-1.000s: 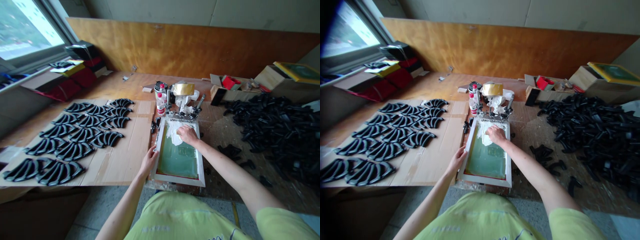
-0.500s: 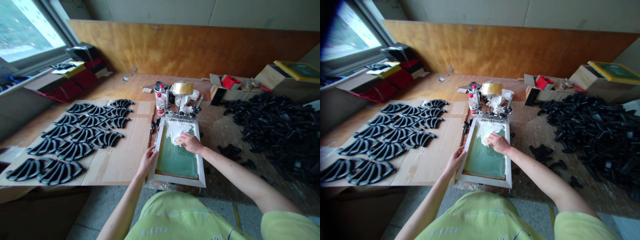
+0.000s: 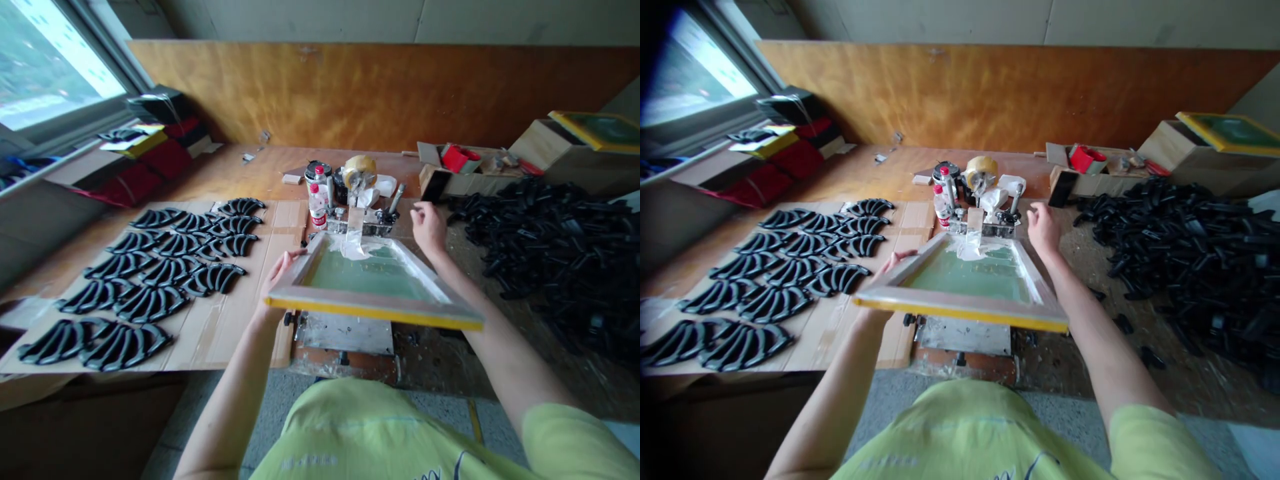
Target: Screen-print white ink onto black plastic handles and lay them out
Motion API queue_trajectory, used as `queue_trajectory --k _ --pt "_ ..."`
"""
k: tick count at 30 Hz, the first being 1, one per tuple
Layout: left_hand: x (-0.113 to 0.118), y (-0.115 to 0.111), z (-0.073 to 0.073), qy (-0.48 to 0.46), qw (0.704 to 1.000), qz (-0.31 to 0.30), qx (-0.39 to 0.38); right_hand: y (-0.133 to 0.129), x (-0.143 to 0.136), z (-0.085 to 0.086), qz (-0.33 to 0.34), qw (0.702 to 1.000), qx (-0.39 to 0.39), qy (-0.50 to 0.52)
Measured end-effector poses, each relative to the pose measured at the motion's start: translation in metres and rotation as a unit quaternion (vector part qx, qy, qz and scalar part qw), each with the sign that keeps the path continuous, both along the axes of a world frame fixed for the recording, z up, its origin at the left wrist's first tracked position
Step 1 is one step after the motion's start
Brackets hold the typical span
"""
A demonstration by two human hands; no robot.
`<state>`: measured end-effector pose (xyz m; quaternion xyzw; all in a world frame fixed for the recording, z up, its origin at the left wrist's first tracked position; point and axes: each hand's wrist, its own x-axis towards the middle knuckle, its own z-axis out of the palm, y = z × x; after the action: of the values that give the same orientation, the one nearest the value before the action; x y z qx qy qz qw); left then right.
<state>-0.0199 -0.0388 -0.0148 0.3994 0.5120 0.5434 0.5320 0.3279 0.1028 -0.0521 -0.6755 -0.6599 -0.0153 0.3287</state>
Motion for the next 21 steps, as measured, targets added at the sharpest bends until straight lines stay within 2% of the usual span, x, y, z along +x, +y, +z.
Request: queue_trajectory --k 2,4,6,8,10,12,14,15,16,17,18,19,20,21 --pt "0.007 0.02 0.014 -0.024 0.999 0.011 0.046 -0.019 0.015 -0.024 -0.017 0.997 -0.075 0.023" --pt "0.015 0.034 0.02 -0.046 0.997 0.022 0.052 -0.041 0.008 -0.052 0.065 0.985 -0.157 0.022" --pt "0.026 0.036 0.013 -0.08 0.995 0.049 0.037 -0.063 -0.014 -0.072 0.18 0.965 -0.188 -0.007" --pt "0.041 0.025 -0.007 -0.102 0.994 0.044 -0.011 -0.085 -0.044 -0.08 0.236 0.954 -0.181 -0.045" --pt "0.059 0.004 -0.035 -0.104 0.987 -0.029 -0.117 -0.107 -0.072 -0.077 0.225 0.96 -0.154 -0.059" --pt "0.074 -0.019 -0.065 -0.108 0.963 -0.111 -0.222 -0.129 -0.094 -0.071 0.242 0.962 -0.114 -0.055" --pt "0.076 -0.036 -0.089 -0.109 0.949 -0.13 -0.265 -0.144 -0.102 -0.067 0.333 0.937 -0.084 -0.054" --pt "0.07 -0.04 -0.098 -0.093 0.954 -0.116 -0.261 -0.148 -0.097 -0.066 0.377 0.921 -0.081 -0.057" --pt "0.058 -0.041 -0.106 -0.054 0.962 -0.093 -0.25 -0.149 -0.085 -0.067 0.394 0.913 -0.089 -0.063" --pt "0.041 -0.041 -0.113 0.017 0.969 -0.065 -0.237 -0.147 -0.066 -0.069 0.375 0.918 -0.106 -0.072" --pt "0.02 -0.038 -0.119 0.116 0.967 -0.038 -0.223 -0.142 -0.04 -0.073 0.313 0.937 -0.132 -0.087" --pt "-0.002 -0.036 -0.125 0.241 0.945 -0.022 -0.219 -0.137 -0.01 -0.077 0.214 0.956 -0.166 -0.113" --pt "-0.025 -0.035 -0.13 0.389 0.891 -0.032 -0.231 -0.131 0.022 -0.083 0.115 0.96 -0.208 -0.147" --pt "-0.047 -0.035 -0.135 0.491 0.835 -0.051 -0.241 -0.127 0.054 -0.09 0.037 0.947 -0.261 -0.184"
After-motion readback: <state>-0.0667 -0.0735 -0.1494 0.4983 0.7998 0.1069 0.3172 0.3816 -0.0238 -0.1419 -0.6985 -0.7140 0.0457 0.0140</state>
